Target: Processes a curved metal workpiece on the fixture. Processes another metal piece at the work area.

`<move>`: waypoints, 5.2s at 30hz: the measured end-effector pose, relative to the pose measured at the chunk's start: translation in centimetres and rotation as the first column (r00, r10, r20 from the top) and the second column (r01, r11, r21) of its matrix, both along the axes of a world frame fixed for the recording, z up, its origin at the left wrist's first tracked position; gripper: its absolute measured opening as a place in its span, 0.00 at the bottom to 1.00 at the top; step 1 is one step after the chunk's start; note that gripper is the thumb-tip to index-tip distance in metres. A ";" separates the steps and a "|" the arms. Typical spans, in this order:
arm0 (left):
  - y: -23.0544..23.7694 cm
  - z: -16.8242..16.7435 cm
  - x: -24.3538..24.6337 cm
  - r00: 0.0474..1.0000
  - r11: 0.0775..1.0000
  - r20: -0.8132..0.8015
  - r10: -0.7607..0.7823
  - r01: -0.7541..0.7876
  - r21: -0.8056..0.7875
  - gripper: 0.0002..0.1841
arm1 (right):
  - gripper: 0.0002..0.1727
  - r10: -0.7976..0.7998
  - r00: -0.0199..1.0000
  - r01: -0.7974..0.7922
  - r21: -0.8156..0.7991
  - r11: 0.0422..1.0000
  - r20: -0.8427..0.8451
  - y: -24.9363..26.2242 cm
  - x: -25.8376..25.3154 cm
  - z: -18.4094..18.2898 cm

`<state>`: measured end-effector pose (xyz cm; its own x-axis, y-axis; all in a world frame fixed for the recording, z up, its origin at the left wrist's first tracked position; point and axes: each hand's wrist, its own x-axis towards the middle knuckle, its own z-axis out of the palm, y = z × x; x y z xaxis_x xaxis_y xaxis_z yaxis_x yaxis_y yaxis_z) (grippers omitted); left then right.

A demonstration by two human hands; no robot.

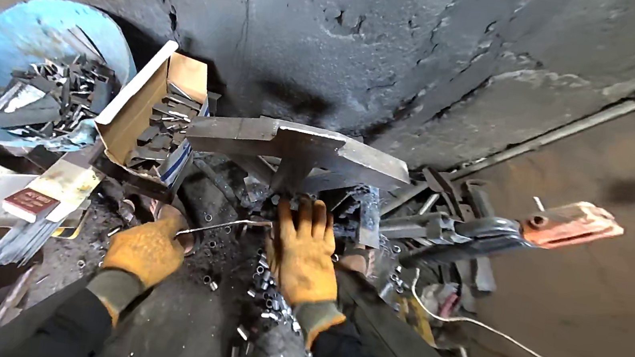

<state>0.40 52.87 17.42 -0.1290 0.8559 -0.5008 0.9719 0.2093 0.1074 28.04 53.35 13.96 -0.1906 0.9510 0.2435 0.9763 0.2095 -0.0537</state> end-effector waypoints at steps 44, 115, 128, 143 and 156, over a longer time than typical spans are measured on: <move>4.1 -2.7 -1.7 0.983 0.983 0.015 -0.181 0.181 -0.035 0.19 | 0.50 0.028 0.995 -0.036 0.088 0.996 0.091 -0.4 1.2 -3.8; 9.5 18.3 7.5 0.917 0.859 -0.138 -0.374 0.399 0.321 0.22 | 0.22 -0.013 0.991 0.042 -0.218 0.975 0.137 6.1 12.3 20.8; 10.4 17.2 6.6 0.875 0.771 -0.173 -0.453 0.482 0.417 0.20 | 0.24 0.047 0.991 -0.023 -0.180 0.983 0.125 7.3 13.3 21.0; 8.1 18.7 2.8 0.948 0.870 -0.164 -0.274 0.317 0.379 0.27 | 0.33 0.057 0.998 -0.045 -0.246 0.968 0.042 8.3 8.3 21.6; 8.6 13.6 4.9 0.980 0.906 0.113 -0.162 0.103 0.410 0.42 | 0.44 0.144 0.989 -0.136 -0.175 0.975 0.036 8.4 10.8 16.4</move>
